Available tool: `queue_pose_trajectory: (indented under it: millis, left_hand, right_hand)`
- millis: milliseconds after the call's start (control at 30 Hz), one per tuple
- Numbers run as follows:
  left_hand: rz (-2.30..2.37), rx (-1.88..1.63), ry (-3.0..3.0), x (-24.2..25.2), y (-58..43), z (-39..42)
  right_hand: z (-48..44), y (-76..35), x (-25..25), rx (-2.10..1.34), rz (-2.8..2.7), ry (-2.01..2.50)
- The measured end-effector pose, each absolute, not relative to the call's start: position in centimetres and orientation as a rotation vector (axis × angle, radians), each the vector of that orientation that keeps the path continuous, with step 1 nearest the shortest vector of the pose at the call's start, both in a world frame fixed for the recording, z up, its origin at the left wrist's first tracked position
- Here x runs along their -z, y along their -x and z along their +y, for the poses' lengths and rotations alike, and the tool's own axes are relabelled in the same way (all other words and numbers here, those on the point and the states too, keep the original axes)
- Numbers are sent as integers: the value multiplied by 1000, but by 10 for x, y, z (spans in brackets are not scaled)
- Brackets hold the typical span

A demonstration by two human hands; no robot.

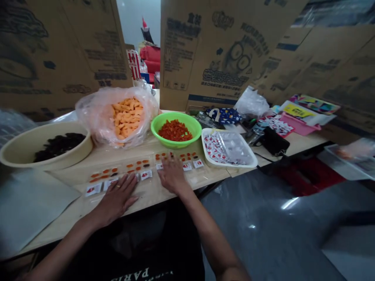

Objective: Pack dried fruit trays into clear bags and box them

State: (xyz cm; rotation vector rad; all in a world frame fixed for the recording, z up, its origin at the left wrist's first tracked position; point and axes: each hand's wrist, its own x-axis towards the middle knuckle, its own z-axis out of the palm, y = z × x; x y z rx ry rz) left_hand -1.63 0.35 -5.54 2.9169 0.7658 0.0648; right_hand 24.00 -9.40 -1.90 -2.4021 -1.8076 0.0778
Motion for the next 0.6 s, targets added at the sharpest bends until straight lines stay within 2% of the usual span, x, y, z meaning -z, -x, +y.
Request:
queue_pose_trajectory:
  millis: [167, 367, 467, 600]
  left_hand:
    - [773, -48, -2901, 49, 17, 2]
    - [775, 37, -2811, 36, 16, -1]
    - [761, -32, -2741, 25, 21, 6]
    - [929, -362, -2682, -1, 19, 40]
  right_hand:
    - [-128, -287, 21, 116, -1478, 2695]
    - [-144, -309, 43, 203, -1446, 2780]
    - [-130, -312, 27, 227, -1452, 2589]
    - [-60, -306, -21, -18, -1718, 2075]
